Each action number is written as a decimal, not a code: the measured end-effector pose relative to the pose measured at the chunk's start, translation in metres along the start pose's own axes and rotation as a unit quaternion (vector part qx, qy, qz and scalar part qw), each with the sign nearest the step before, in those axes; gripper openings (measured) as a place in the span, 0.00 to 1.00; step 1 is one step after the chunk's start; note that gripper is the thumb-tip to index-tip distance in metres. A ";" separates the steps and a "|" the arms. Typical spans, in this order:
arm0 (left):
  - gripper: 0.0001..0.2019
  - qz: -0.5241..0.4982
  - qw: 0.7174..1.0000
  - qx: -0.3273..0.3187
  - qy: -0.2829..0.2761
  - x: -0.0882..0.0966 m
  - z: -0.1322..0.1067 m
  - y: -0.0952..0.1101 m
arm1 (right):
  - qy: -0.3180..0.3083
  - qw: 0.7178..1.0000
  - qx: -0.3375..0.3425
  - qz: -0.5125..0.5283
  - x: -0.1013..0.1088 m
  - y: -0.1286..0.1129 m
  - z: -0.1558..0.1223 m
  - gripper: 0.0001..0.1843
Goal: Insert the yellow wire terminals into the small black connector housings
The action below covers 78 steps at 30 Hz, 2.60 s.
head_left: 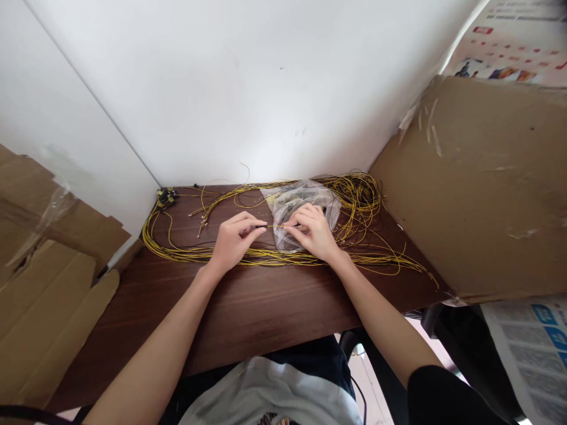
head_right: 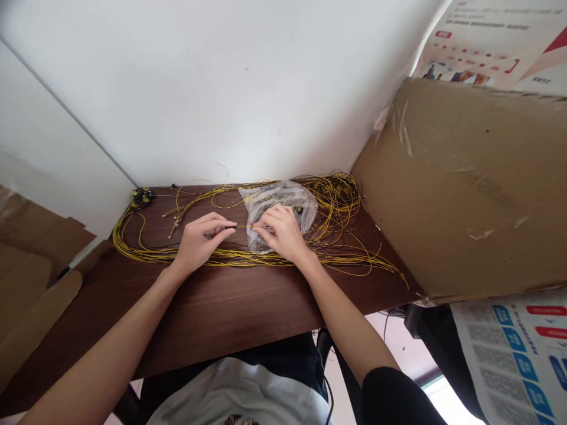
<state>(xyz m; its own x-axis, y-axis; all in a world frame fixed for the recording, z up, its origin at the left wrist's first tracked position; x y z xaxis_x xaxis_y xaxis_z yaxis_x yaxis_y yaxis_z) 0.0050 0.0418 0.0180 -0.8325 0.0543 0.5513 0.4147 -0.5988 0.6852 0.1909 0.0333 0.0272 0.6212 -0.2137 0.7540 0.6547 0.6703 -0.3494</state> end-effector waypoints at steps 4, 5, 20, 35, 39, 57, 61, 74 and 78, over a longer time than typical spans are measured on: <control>0.10 -0.007 1.000 0.015 -0.008 0.000 0.001 -0.002 | -0.006 1.000 0.000 0.001 0.000 0.001 0.000 0.07; 0.10 -0.010 1.000 0.019 -0.010 0.000 0.001 -0.002 | -0.009 1.000 0.001 0.000 0.001 0.001 0.000 0.07; 0.08 -0.091 0.992 0.079 -0.035 -0.007 -0.001 -0.011 | -0.013 0.999 0.016 -0.030 0.001 0.003 -0.001 0.08; 0.02 -0.174 0.981 0.081 -0.033 -0.014 -0.002 -0.008 | -0.061 0.993 -0.040 0.098 -0.019 -0.015 0.000 0.07; 0.04 -0.184 0.977 0.102 -0.025 -0.015 -0.002 -0.007 | -0.065 0.989 -0.033 0.125 -0.020 -0.016 0.001 0.07; 0.12 -0.387 0.895 0.221 -0.038 -0.019 -0.004 0.004 | 0.021 1.000 0.022 -0.005 -0.011 -0.021 -0.003 0.08; 0.12 -0.388 0.892 0.231 -0.016 -0.019 -0.005 0.005 | 0.004 1.000 0.004 0.010 -0.012 -0.020 -0.003 0.08; 0.11 -0.408 0.885 0.223 0.002 -0.023 -0.006 -0.001 | -0.017 0.994 -0.040 0.097 -0.017 -0.017 -0.002 0.07; 0.12 -0.430 0.873 0.230 0.012 -0.024 -0.007 -0.002 | -0.026 0.994 -0.049 0.098 -0.017 -0.017 -0.001 0.07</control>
<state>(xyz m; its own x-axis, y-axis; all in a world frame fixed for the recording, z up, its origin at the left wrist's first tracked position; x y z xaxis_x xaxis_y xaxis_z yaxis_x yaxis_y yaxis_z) 0.0219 0.0364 -0.0003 -0.9135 0.3059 -0.2682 -0.2689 0.0408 0.9623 0.1694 0.0250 0.0195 0.7194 -0.0464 0.6931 0.5632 0.6229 -0.5429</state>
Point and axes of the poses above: each hand's wrist, its own z-axis towards the middle knuckle, its own x-axis out of the back of the hand, y = z × x, the point moved 4 cm from there along z, towards the middle knuckle, and after that the axes turned 4 degrees about -y, right-handed, at the moved point
